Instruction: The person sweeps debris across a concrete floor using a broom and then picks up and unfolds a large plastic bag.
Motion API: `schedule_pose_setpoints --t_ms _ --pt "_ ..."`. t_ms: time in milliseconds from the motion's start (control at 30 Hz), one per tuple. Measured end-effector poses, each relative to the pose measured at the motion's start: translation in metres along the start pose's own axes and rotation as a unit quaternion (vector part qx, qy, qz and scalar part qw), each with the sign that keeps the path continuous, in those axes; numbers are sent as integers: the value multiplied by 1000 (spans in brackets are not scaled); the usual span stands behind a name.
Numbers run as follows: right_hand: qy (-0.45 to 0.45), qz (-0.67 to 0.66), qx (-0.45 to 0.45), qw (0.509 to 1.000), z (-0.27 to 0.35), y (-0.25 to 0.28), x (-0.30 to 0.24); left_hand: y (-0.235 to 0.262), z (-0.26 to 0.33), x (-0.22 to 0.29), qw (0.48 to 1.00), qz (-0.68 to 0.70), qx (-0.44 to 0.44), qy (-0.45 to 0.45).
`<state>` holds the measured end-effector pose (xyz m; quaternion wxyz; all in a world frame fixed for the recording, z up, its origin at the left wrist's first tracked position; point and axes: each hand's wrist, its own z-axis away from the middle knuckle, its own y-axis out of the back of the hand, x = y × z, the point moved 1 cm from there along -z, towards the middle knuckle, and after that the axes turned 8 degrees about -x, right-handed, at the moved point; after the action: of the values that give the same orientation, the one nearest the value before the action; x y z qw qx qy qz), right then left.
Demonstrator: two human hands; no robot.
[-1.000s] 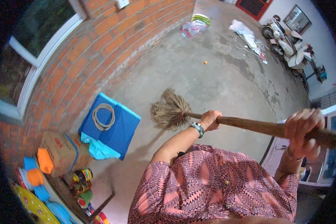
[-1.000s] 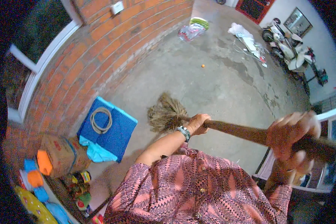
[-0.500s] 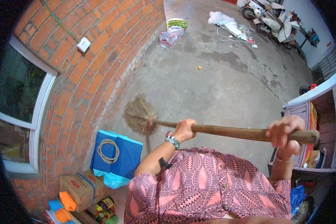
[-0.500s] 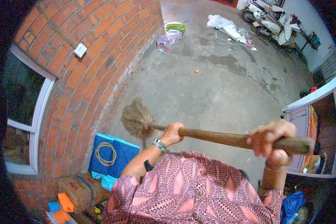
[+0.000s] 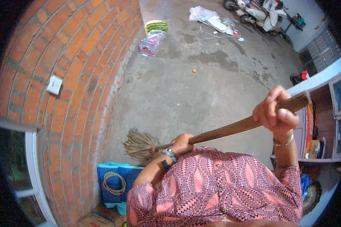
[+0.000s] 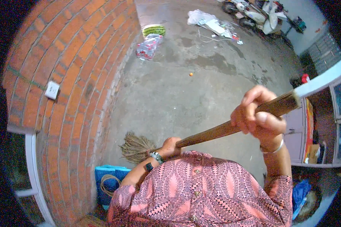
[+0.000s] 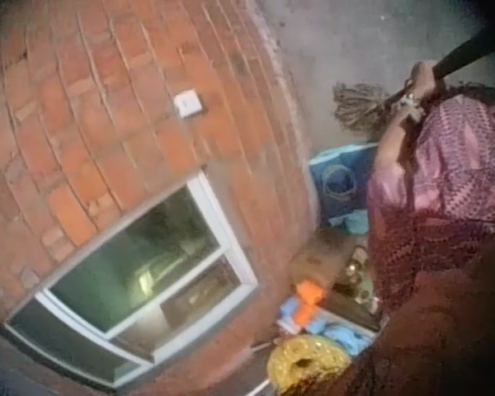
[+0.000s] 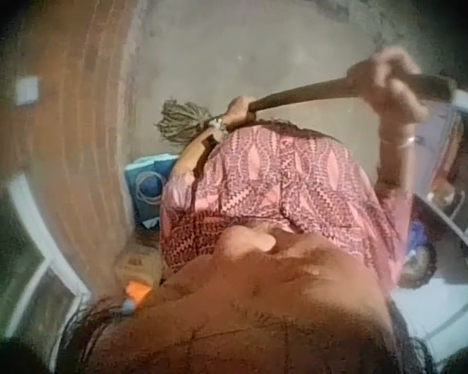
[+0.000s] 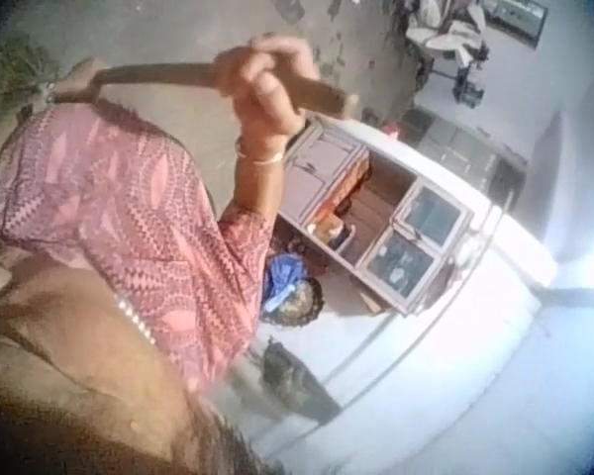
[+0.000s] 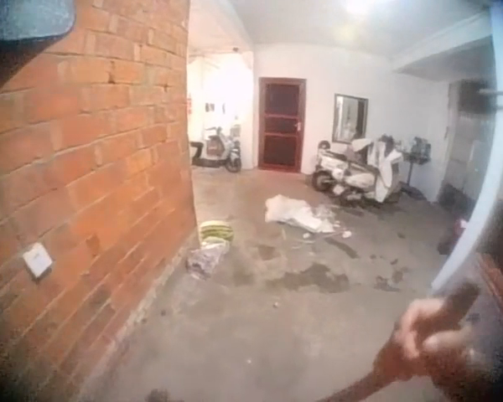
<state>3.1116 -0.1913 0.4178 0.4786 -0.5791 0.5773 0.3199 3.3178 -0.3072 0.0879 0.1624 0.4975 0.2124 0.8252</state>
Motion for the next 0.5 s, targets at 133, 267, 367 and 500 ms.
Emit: schedule_pose_setpoints --t_ms 133,267,367,500 --pt "48 54 38 997 -24 30 -40 30 -76 55 986 48 2 -157" --pt "65 157 75 983 -21 58 -71 41 -153 112 978 94 -65 -172" --pt "91 152 15 984 -19 92 -73 41 -219 141 966 41 14 -254" --pt "91 233 -20 968 -15 135 -63 33 -325 164 931 9 116 -346"
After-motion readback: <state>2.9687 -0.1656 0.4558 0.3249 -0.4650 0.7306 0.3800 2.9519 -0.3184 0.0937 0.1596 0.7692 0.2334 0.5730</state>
